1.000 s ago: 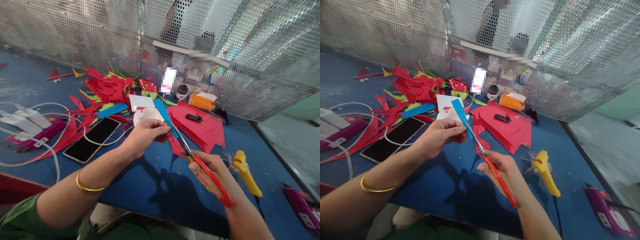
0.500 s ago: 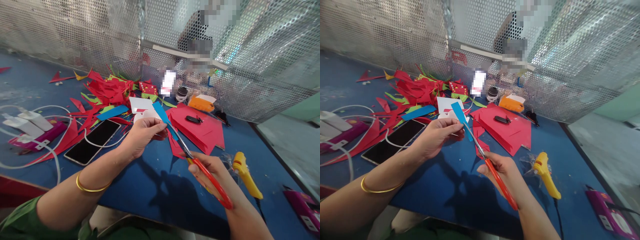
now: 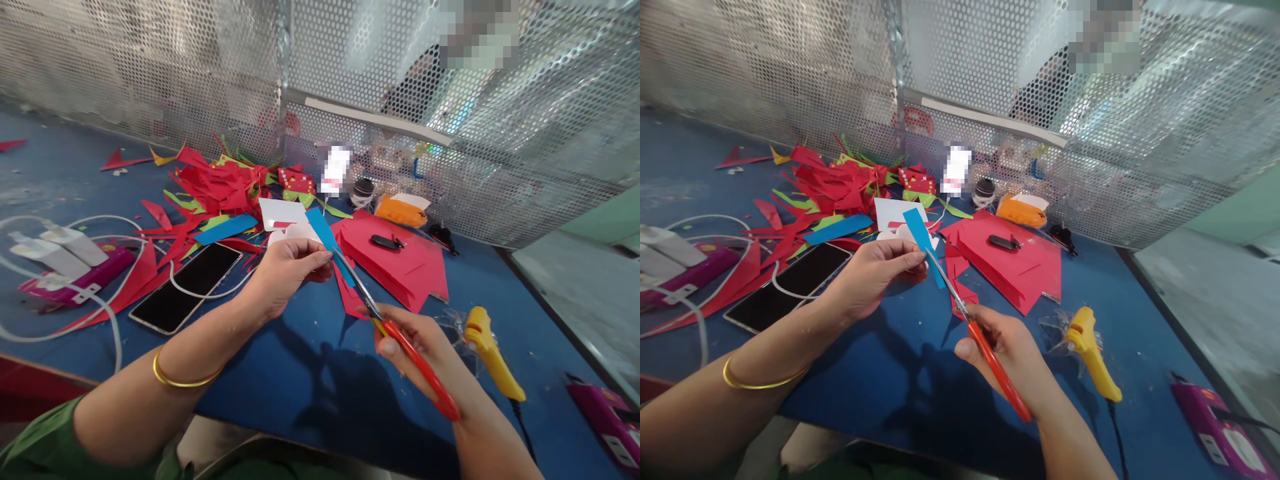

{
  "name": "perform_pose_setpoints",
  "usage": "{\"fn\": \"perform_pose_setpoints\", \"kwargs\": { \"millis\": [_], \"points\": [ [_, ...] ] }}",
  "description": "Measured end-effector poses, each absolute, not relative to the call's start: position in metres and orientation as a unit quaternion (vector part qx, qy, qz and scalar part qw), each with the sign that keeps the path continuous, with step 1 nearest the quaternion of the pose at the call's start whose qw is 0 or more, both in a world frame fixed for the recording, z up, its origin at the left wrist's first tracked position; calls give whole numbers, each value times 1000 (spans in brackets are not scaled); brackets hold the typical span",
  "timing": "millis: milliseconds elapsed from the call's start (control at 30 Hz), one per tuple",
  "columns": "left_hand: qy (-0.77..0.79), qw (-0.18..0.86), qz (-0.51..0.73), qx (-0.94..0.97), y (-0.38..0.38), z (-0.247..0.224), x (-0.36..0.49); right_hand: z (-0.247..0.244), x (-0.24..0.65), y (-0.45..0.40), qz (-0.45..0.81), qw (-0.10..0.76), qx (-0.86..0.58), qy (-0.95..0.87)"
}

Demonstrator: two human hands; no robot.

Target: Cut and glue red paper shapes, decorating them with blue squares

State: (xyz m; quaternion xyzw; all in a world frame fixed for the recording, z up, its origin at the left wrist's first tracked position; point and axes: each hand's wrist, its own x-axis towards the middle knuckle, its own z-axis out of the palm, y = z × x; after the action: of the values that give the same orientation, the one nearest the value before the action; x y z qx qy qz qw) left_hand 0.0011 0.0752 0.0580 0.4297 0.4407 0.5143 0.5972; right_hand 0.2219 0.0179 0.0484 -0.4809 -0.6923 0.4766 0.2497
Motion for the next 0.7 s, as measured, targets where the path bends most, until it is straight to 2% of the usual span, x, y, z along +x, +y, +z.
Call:
{"fn": "perform_pose_setpoints", "kwargs": {
  "millis": [300, 700],
  "points": [
    [443, 597, 497, 448, 72, 57, 4, 51, 221, 16, 490, 251, -463, -695],
    [448, 595, 491, 451, 72, 57, 5, 49, 212, 9, 537, 290, -509, -607]
  ]
}}
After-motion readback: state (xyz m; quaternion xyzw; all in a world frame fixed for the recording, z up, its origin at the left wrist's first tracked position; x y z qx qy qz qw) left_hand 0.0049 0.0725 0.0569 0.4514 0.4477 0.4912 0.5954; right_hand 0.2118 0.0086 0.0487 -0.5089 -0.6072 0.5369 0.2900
